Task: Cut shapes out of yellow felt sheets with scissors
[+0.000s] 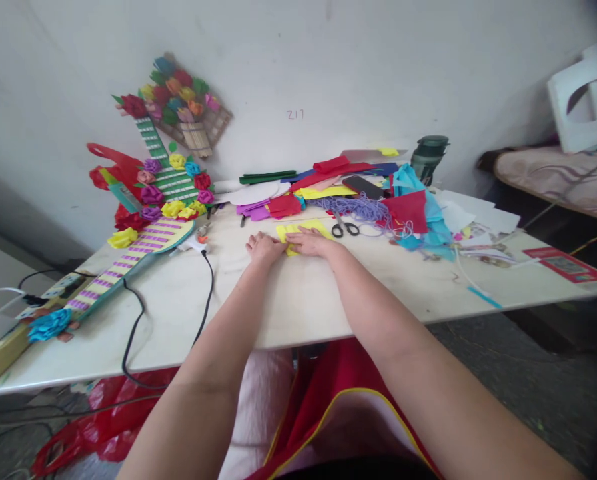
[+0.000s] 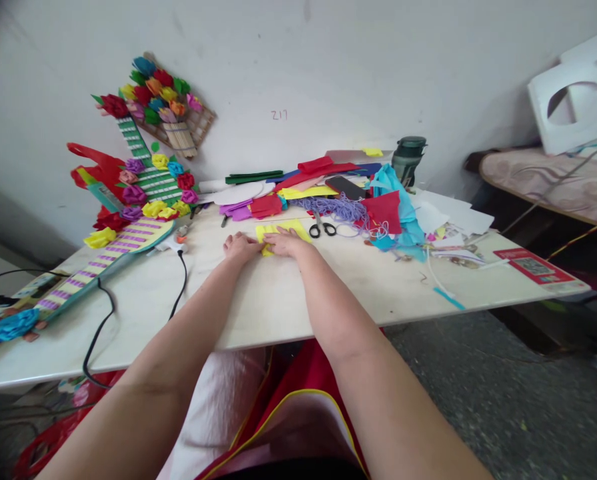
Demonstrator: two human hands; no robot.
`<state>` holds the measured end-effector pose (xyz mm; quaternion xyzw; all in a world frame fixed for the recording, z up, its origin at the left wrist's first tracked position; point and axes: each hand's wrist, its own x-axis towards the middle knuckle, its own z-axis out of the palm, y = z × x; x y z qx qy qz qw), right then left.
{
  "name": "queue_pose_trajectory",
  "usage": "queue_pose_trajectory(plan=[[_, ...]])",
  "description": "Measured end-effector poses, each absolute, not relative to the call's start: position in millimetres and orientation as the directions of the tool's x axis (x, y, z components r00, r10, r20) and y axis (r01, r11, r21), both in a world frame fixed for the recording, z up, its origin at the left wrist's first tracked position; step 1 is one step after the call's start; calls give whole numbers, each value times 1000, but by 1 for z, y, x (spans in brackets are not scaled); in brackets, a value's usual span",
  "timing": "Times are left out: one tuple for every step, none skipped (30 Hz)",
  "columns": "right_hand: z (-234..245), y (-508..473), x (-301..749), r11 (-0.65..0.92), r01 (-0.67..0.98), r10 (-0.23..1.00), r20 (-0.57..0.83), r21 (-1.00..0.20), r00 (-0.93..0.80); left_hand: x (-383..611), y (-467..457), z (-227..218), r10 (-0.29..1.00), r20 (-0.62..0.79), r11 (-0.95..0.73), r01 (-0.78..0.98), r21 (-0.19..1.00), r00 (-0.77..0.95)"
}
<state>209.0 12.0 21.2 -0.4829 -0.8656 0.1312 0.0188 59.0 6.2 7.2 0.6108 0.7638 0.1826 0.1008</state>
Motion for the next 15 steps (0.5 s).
queue_pose_trajectory(plan=[[21, 12, 209, 494, 833, 844, -94, -249, -529, 60, 9, 8, 969, 51, 201, 894, 400, -241], [21, 11, 210, 490, 835, 846, -95, -251, -525, 60, 12, 8, 967, 33, 220, 891, 397, -253], [21, 11, 210, 485, 837, 848, -96, -255, -520, 61, 15, 9, 965, 15, 237, 890, 390, -263], [21, 10, 211, 478, 840, 852, -97, -258, -515, 62, 17, 11, 963, 3, 250, 889, 383, -271], [21, 10, 211, 469, 844, 856, -98, -261, -507, 63, 18, 12, 961, -6, 258, 889, 378, -277], [21, 10, 211, 460, 848, 862, -97, -263, -498, 64, 18, 14, 961, -8, 260, 890, 375, -277], [21, 10, 212, 453, 851, 866, -96, -266, -490, 65, 18, 15, 961, -9, 259, 890, 376, -276], [21, 10, 212, 446, 853, 870, -94, -270, -484, 66, 16, 17, 962, -7, 255, 889, 381, -273], [21, 10, 212, 441, 855, 872, -94, -275, -480, 66, 14, 18, 963, 0, 247, 888, 388, -268], [21, 10, 212, 436, 856, 874, -96, -280, -476, 66, 12, 20, 964, 12, 238, 886, 397, -265], [21, 10, 212, 431, 856, 875, -99, -285, -473, 67, 10, 21, 967, 38, 217, 887, 407, -254], [21, 10, 213, 426, 857, 877, -101, -290, -470, 67, 7, 22, 968, 75, 189, 889, 418, -241], [21, 10, 213, 422, 857, 878, -102, -296, -468, 67, 6, 23, 968, 112, 154, 888, 433, -223], [22, 10, 213, 418, 856, 880, -100, -304, -465, 67, 4, 24, 971, 128, 122, 881, 457, -201], [22, 10, 213, 415, 854, 881, -95, -312, -463, 67, 4, 24, 974, 129, 99, 865, 491, -185]])
